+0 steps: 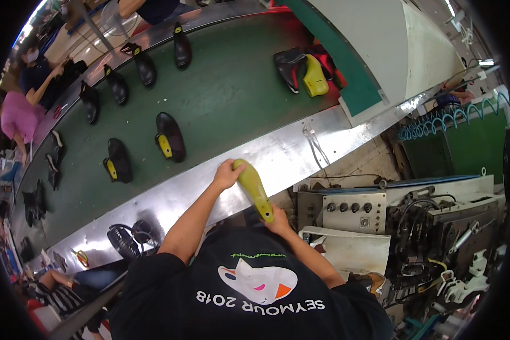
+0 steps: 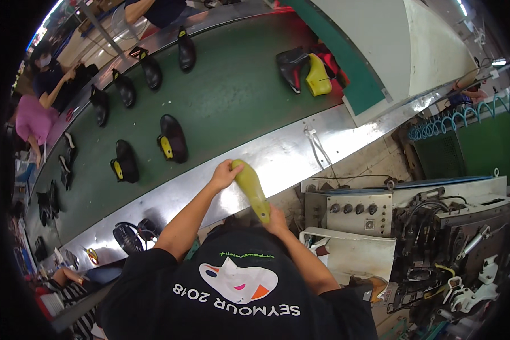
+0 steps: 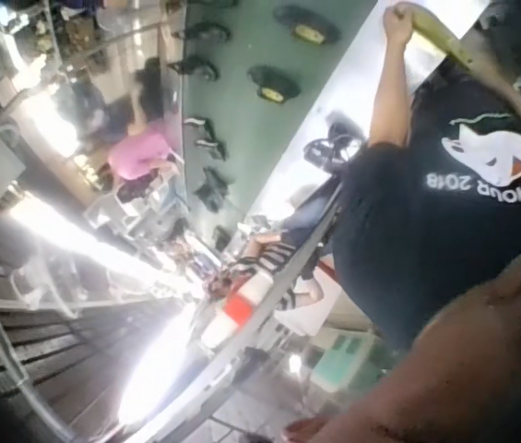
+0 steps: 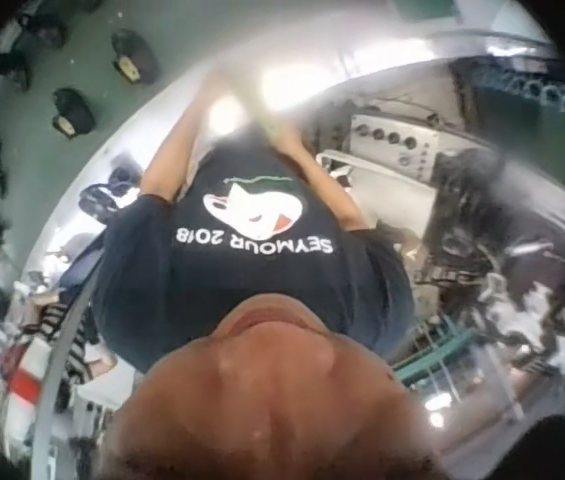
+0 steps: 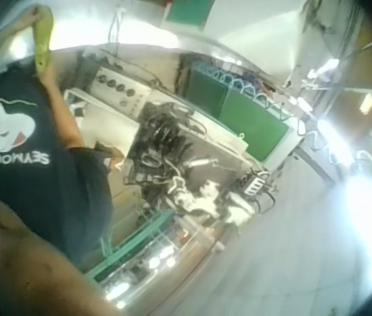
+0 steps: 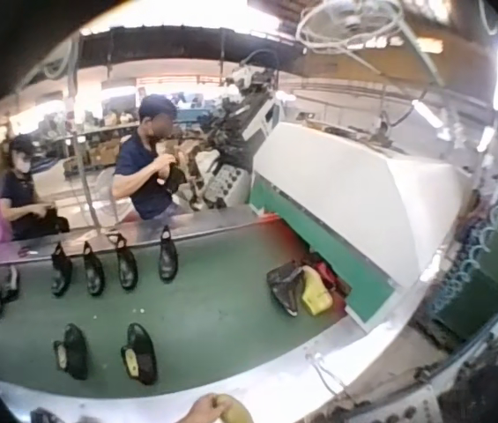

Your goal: The person fits shoe uppers onto shoe lasts by hand, inserts each lasted shoe into a machine to shape it, and removes it from the machine.

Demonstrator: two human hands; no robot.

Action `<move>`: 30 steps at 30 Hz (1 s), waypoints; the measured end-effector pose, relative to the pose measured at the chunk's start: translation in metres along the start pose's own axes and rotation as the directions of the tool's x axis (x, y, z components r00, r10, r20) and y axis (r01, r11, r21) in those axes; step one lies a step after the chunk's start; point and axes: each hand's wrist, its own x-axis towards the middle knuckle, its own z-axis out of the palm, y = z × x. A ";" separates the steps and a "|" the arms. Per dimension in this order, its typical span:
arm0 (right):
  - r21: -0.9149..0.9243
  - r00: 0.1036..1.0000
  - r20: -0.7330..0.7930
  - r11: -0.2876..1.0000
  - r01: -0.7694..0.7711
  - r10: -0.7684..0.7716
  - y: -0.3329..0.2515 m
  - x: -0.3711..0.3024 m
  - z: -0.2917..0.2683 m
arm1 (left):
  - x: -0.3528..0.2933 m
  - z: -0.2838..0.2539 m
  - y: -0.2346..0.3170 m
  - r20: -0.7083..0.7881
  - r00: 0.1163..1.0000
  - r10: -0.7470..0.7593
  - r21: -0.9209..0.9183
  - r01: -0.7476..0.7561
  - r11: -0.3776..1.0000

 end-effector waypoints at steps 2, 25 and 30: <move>-0.187 0.989 0.111 0.980 -0.072 0.094 0.018 0.004 0.000 | 0.001 0.001 0.008 0.056 0.997 -0.051 0.205 0.039 0.978; -0.466 0.937 -0.210 0.871 0.154 -0.278 -0.101 0.301 -0.180 | -0.012 -0.013 0.103 -0.232 0.889 0.395 0.477 -0.250 0.843; -0.022 0.923 -0.173 0.938 0.346 -0.344 -0.191 0.163 -0.166 | 0.026 -0.013 0.178 -0.237 0.771 0.592 0.547 -0.398 0.737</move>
